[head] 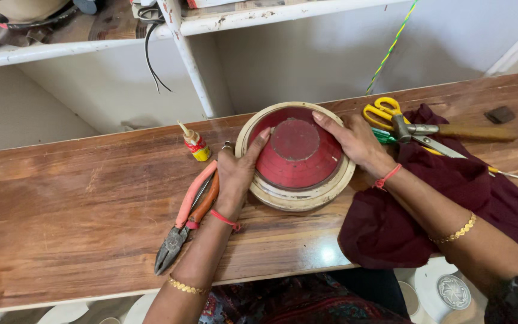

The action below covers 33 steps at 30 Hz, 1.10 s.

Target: The person uses a pair of scissors to scrape residue from a circular metal component, then wipes it with a cloth. They place a metal ring onto the component and tap it with a hammer. The person then places a second circular metal part on top, inserts small metal pieces into the center, and taps them with the hammer before flipping the assembly.

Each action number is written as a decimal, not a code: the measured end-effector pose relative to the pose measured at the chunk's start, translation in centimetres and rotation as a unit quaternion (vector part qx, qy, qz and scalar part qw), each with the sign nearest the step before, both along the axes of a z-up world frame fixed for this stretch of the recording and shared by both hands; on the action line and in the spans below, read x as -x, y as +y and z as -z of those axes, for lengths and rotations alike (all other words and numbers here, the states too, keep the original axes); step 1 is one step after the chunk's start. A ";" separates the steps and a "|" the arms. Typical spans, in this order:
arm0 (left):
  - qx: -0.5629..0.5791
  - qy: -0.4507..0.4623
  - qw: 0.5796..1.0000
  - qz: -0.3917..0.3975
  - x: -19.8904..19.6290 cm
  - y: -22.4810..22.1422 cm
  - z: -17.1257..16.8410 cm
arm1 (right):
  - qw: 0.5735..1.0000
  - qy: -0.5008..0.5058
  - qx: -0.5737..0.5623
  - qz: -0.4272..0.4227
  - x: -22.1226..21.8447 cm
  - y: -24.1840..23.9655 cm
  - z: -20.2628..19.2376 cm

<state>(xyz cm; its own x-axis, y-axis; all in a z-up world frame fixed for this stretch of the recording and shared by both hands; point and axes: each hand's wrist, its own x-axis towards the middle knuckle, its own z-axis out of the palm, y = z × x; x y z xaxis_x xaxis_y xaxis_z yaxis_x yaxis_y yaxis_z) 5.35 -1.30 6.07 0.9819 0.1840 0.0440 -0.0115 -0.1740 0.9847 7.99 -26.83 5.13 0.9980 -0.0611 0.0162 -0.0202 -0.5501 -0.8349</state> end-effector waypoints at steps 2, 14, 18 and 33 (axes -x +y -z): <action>0.030 -0.024 0.999 0.011 0.0 0.2 0.2 | 0.993 -0.108 0.041 -0.003 0.1 0.0 -0.6; 0.114 -0.262 0.937 -0.202 -7.8 -0.5 4.3 | 0.874 -0.465 0.102 -0.096 -1.3 -1.0 -4.6; 0.313 -0.184 0.920 -0.149 -8.0 0.0 4.5 | 0.858 -0.493 0.109 -0.089 -1.0 -1.2 -3.0; 0.393 -0.138 0.909 -0.009 -5.5 -0.9 1.8 | 0.752 -0.618 0.207 -0.095 4.4 -3.5 0.4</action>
